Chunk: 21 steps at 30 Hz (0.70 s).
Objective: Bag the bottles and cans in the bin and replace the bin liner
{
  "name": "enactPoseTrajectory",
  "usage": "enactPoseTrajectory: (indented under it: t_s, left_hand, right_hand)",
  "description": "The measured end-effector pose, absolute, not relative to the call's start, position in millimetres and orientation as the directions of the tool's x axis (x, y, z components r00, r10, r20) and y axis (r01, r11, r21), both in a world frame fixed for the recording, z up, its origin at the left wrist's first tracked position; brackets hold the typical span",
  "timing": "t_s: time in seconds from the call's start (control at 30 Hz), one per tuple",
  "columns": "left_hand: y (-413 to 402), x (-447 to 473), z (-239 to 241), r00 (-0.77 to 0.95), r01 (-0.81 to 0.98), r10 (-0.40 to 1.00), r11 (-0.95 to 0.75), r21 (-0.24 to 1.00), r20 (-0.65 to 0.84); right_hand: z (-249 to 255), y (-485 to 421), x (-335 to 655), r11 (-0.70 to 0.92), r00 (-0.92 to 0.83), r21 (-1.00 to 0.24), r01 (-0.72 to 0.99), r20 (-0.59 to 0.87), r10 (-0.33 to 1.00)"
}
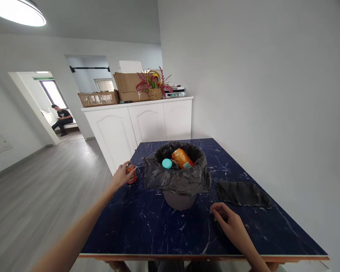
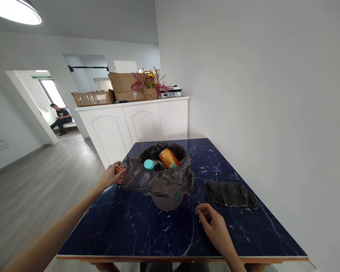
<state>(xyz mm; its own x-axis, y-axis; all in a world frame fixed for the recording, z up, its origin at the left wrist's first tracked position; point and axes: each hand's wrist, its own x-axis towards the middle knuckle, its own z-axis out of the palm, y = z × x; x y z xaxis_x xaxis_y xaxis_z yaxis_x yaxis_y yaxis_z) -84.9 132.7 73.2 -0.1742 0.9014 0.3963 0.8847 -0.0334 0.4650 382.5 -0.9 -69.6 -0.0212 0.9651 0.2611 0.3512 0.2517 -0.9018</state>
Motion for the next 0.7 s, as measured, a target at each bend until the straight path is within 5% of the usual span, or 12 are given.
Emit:
enactPoseTrajectory:
  t_s: [0.2,0.27,0.37,0.57,0.7]
  left_hand:
    - [131,-74,137,-0.293,0.811,0.751,-0.133,0.570,0.592]
    - [127,-53,179,-0.384,0.648,0.580,-0.385,0.657,0.718]
    - [108,0,228,-0.189,0.502,0.611,-0.612,0.611,0.768]
    - [79,86,235,0.129,0.557,0.806,-0.541,0.630,0.578]
    - [94,66,224,-0.050,0.513,0.859,-0.415,0.751,0.509]
  right_hand:
    - [-73,0,383,0.223,-0.020,-0.904,0.364,0.232,0.973]
    - [-74,1,384,0.216,-0.019,-0.908,0.358,0.224,0.974]
    - [-74,1,384,0.220,-0.020,-0.912,0.345,0.228,0.974]
    - [-73,1,383,0.226,-0.017,-0.911,0.345,0.235,0.972]
    - [-74,0,385,0.239,-0.025,-0.918,0.316,0.244,0.970]
